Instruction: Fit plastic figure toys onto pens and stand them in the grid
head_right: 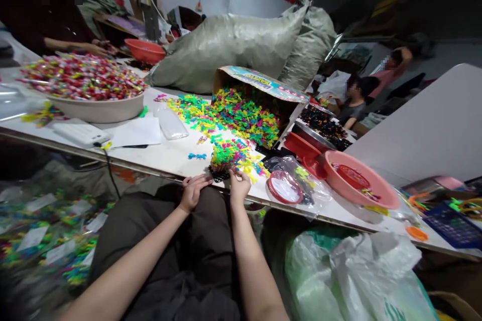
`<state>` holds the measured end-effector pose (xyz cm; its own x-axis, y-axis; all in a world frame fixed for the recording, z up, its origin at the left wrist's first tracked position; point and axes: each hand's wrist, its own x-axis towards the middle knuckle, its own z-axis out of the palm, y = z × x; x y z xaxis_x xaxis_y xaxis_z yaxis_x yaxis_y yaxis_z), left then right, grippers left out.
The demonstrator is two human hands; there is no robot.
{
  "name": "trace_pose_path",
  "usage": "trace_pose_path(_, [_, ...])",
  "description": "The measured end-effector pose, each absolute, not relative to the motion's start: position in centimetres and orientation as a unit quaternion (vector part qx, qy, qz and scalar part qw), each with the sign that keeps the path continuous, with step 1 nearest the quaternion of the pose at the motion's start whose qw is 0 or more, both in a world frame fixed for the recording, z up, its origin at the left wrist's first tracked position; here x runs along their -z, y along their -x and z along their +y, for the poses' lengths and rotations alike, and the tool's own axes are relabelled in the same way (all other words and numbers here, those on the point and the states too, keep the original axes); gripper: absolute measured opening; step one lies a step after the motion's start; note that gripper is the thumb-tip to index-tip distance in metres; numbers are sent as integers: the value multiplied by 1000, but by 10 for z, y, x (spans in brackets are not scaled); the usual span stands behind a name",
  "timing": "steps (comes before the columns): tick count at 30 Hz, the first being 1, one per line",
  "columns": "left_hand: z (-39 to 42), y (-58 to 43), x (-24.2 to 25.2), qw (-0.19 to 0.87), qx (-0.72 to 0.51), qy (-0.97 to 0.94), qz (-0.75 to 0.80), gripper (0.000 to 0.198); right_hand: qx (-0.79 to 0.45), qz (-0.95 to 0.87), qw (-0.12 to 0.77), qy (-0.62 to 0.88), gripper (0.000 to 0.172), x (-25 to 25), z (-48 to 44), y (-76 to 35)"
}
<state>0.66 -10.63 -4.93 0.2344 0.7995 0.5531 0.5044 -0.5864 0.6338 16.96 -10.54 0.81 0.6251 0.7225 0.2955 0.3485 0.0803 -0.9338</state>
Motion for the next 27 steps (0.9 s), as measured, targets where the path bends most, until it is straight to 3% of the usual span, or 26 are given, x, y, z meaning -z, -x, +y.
trace_pose_path(10, [-106, -7, 52, 164, -446, -770, 426, 46, 15, -446, 506, 738, 28, 1, -99, -159])
trace_pose_path(27, [-105, -6, 54, 158, -431, -774, 437, 47, 56, -466, 450, 759, 21, 4, -96, -153])
